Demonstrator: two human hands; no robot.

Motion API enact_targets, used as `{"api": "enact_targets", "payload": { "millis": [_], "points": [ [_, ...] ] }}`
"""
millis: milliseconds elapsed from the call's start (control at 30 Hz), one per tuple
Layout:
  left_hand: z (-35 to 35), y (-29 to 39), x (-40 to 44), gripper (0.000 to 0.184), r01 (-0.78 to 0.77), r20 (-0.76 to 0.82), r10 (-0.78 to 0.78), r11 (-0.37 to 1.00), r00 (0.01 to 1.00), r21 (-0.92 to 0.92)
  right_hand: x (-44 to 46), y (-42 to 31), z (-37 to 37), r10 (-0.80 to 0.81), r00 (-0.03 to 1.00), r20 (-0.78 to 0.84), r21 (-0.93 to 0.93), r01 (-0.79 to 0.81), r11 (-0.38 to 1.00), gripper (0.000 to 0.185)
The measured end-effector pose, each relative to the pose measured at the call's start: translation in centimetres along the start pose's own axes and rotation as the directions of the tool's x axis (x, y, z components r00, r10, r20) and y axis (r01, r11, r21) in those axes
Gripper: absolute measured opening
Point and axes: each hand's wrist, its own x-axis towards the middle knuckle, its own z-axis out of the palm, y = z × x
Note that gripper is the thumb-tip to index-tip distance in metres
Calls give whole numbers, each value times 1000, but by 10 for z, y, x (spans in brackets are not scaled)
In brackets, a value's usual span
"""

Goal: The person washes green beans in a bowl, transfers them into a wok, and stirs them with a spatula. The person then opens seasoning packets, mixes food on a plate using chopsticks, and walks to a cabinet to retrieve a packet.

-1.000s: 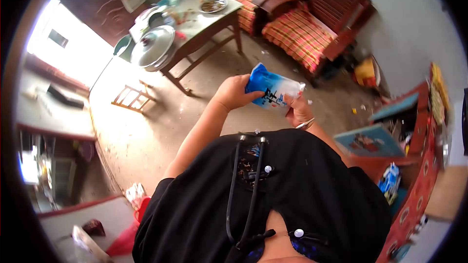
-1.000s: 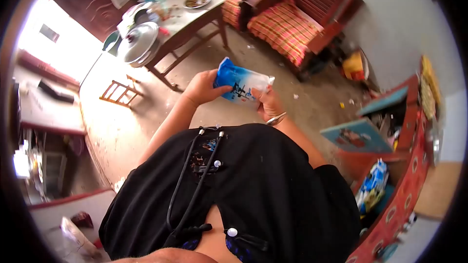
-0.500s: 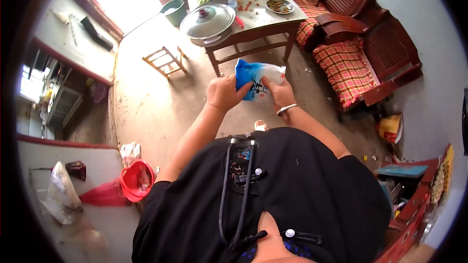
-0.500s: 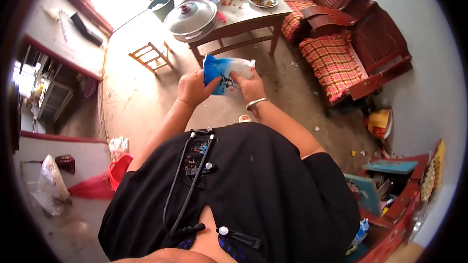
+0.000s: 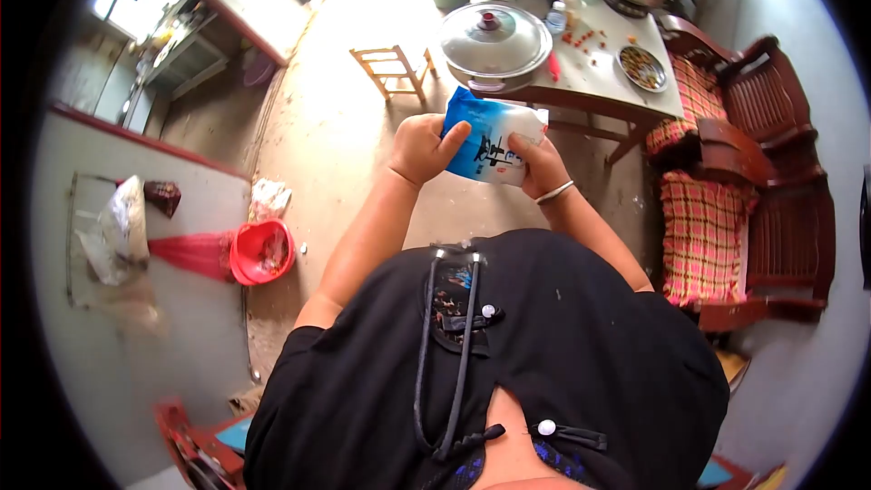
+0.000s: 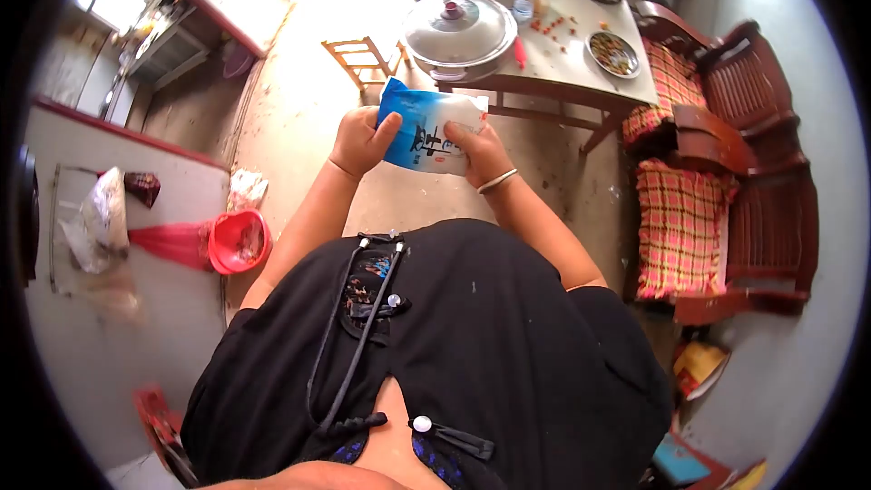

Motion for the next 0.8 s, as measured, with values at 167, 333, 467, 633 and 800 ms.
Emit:
{"api": "enact_targets", "payload": {
  "millis": [167, 333, 467, 633, 800],
  "points": [
    [-6, -16, -1, 52, 141, -205, -119, 985, 972, 98, 51, -8, 11, 57, 994, 90, -122, -46, 991, 32],
    [-7, -19, 4, 54, 215, -348, -35, 842, 937, 496, 94, 8, 19, -165, 986, -10, -477, 140, 867, 27],
    [-25, -37, 3, 54, 234, -348, -52, 831, 936, 505, 117, 19, 23, -32, 995, 93, -404, 67, 912, 26],
    [-53, -78, -2, 56, 289, -261, -241, 943, 935, 165, 135, 28, 35, 137, 984, 110, -303, -98, 948, 28],
    [-88, -117, 8, 48, 309, -258, -290, 950, 922, 37, 169, 68, 43, 144, 987, 70, -253, -123, 960, 31]
  ]
}}
